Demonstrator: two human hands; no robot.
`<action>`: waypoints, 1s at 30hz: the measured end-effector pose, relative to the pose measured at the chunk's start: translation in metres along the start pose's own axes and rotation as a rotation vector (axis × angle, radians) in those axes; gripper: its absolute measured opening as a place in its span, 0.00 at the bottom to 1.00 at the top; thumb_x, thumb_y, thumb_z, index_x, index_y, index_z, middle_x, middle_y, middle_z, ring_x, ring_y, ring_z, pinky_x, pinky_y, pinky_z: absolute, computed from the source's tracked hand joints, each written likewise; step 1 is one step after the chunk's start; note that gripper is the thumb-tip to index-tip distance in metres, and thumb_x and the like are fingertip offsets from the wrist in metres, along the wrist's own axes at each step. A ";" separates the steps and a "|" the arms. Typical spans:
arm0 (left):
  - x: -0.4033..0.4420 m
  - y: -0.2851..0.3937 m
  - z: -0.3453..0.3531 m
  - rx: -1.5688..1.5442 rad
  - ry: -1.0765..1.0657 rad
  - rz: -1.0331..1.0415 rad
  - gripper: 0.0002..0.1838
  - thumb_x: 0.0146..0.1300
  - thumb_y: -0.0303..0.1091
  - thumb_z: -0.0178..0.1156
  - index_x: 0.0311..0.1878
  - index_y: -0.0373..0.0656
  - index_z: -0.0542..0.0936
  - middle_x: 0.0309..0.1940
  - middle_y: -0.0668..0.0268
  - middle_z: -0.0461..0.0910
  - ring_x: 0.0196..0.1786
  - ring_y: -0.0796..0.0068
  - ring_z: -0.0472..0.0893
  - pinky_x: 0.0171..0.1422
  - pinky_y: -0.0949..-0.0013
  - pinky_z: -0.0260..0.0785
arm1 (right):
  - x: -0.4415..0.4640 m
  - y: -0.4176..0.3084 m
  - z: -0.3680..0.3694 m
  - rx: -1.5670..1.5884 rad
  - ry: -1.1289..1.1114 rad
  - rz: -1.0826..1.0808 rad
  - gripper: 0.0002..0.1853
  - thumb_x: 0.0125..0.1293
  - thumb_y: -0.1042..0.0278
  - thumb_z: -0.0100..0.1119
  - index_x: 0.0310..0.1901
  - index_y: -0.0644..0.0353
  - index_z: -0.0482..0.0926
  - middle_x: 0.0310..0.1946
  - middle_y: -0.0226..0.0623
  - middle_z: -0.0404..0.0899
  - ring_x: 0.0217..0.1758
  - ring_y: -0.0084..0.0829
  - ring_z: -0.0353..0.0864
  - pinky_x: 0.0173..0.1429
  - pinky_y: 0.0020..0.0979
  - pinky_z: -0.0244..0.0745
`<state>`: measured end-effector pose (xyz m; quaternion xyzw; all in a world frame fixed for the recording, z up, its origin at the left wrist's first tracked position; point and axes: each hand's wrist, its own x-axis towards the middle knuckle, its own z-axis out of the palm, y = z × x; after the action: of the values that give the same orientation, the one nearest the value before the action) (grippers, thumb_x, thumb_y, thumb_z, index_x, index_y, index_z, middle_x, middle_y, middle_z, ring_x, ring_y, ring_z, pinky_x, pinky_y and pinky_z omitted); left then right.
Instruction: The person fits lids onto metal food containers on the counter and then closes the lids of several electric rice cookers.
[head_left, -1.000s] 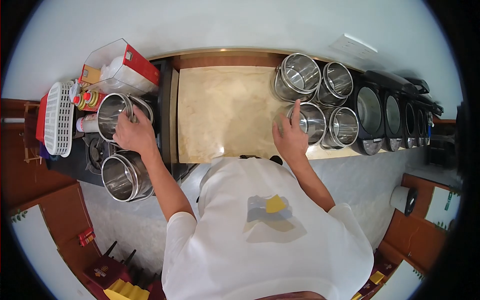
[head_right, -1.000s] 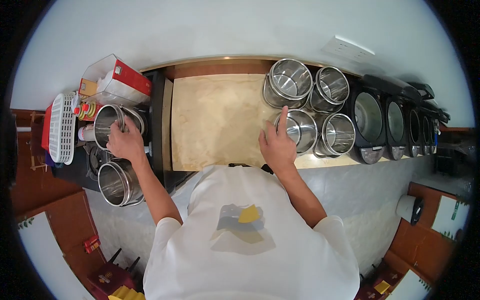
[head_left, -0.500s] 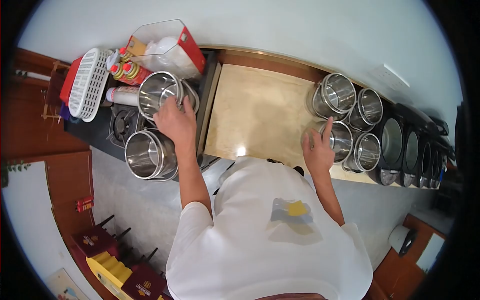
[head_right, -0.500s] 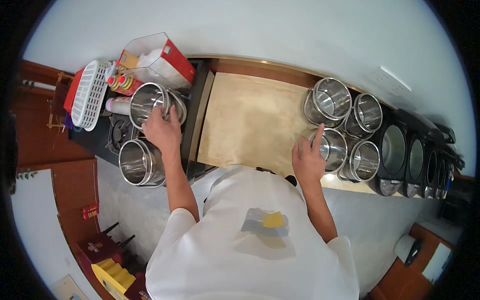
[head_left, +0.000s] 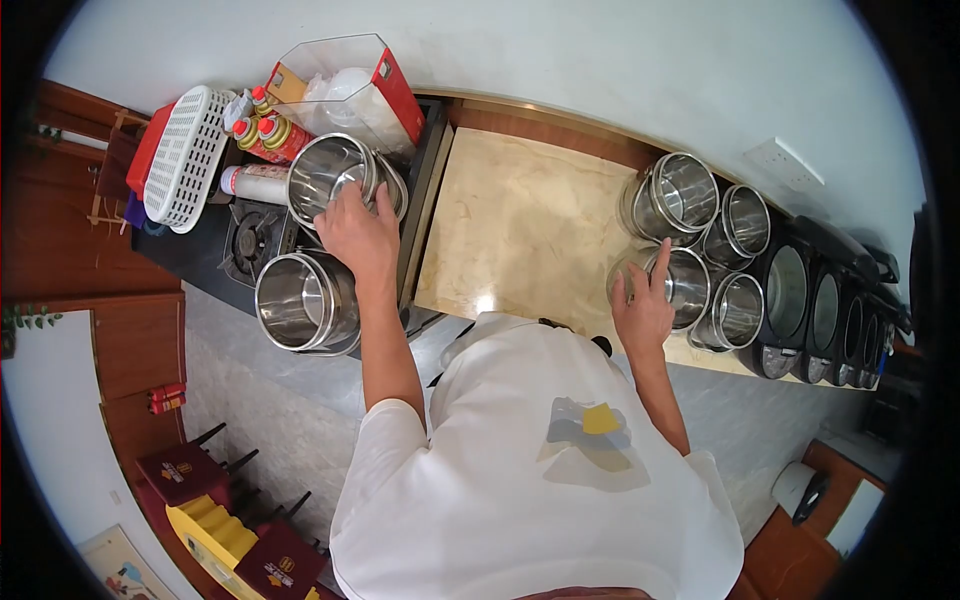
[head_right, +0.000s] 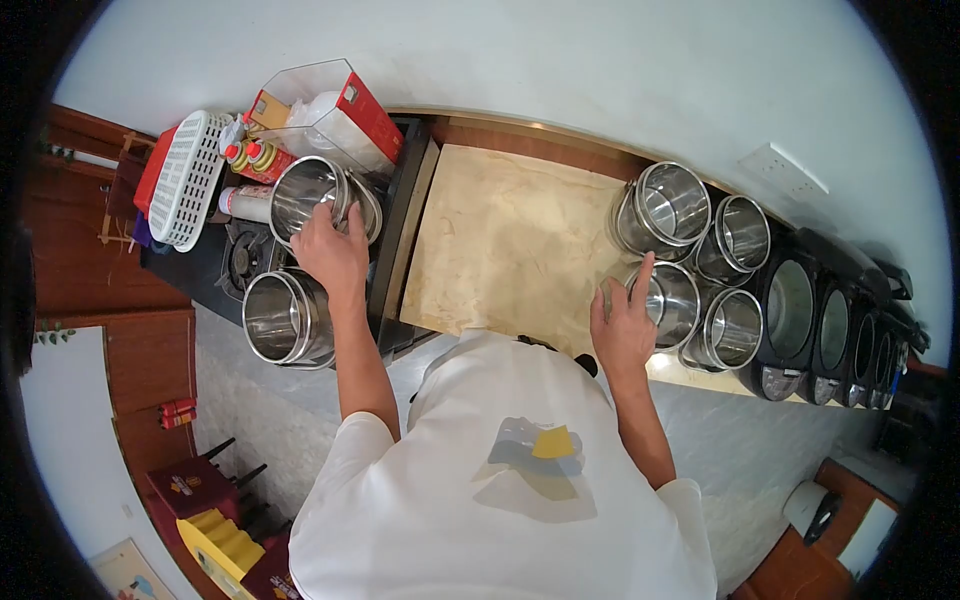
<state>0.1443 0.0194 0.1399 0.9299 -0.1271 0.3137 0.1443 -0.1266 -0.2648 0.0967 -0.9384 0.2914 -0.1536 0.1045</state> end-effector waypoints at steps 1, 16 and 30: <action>0.000 0.001 -0.001 0.002 -0.004 0.001 0.17 0.61 0.43 0.74 0.44 0.40 0.84 0.33 0.58 0.86 0.37 0.54 0.84 0.46 0.56 0.66 | 0.000 0.000 0.000 0.000 0.002 -0.007 0.14 0.68 0.60 0.68 0.51 0.56 0.85 0.83 0.51 0.55 0.33 0.44 0.90 0.30 0.40 0.82; 0.001 0.001 0.003 0.035 0.035 0.004 0.18 0.60 0.45 0.75 0.42 0.41 0.83 0.29 0.56 0.85 0.37 0.52 0.84 0.47 0.53 0.68 | 0.000 0.001 0.001 0.047 0.057 -0.023 0.12 0.66 0.63 0.70 0.49 0.55 0.85 0.82 0.49 0.58 0.30 0.41 0.89 0.28 0.39 0.81; 0.003 0.002 -0.005 0.085 -0.025 0.035 0.16 0.61 0.44 0.73 0.37 0.41 0.83 0.24 0.55 0.83 0.31 0.51 0.82 0.42 0.53 0.66 | 0.001 0.000 -0.003 0.067 0.074 -0.046 0.11 0.65 0.64 0.71 0.46 0.57 0.85 0.80 0.50 0.62 0.27 0.39 0.87 0.28 0.37 0.81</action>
<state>0.1428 0.0190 0.1458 0.9367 -0.1316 0.3095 0.0978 -0.1271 -0.2658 0.0994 -0.9345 0.2684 -0.2001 0.1214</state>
